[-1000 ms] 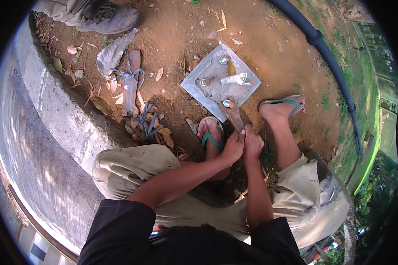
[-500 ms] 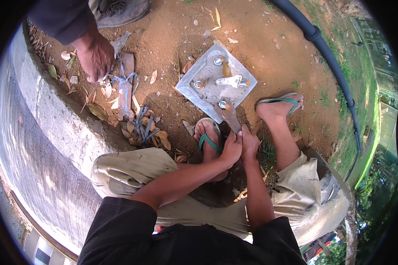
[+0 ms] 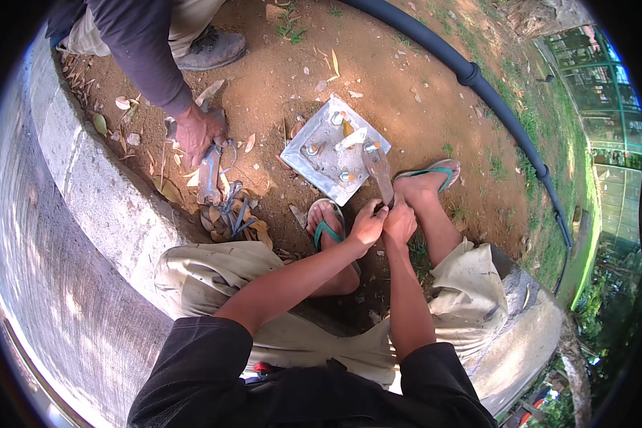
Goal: The person, assisted by another individual, secures a vertical utility pole onto a baseplate by hand and using a wrench.
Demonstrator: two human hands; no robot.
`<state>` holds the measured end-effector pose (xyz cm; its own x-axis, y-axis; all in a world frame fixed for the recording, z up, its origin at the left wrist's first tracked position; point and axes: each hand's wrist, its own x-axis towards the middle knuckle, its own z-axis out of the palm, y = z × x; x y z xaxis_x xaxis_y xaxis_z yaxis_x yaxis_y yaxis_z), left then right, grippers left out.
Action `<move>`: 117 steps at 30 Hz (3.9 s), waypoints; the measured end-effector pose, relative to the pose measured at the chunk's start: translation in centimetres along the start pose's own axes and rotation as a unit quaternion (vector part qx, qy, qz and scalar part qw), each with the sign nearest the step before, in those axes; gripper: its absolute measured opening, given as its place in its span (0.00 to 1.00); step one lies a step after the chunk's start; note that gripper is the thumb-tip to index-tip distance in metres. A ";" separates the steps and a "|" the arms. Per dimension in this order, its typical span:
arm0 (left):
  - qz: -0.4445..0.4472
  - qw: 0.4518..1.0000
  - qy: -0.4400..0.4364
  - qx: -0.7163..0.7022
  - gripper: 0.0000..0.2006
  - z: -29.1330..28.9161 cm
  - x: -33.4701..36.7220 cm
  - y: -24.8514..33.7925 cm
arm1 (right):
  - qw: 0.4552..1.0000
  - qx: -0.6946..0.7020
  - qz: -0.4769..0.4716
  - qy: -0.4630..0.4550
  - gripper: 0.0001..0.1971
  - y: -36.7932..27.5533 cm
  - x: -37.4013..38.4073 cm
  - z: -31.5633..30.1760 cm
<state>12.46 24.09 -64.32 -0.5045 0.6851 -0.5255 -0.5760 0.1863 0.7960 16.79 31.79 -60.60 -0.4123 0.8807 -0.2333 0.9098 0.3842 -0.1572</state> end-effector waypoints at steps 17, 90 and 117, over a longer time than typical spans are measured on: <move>-0.052 0.994 -0.095 -0.016 0.45 -0.5 0.5 1.2 | 0.998 0.020 -0.035 -0.045 0.17 1.2 2.6 3.6; 0.014 0.987 -0.161 0.014 0.27 1.8 -0.2 4.7 | 0.928 0.372 -0.011 0.026 0.15 8.2 5.5 3.5; -0.085 0.995 0.025 -0.050 0.29 1.0 2.9 6.6 | 0.939 0.342 -0.004 0.038 0.14 6.5 5.5 2.1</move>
<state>7.81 27.97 -60.26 -0.4240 0.6126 -0.6671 -0.7164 0.2238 0.6609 20.37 38.55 -64.93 -0.3908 0.9056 -0.1649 0.6513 0.1455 -0.7447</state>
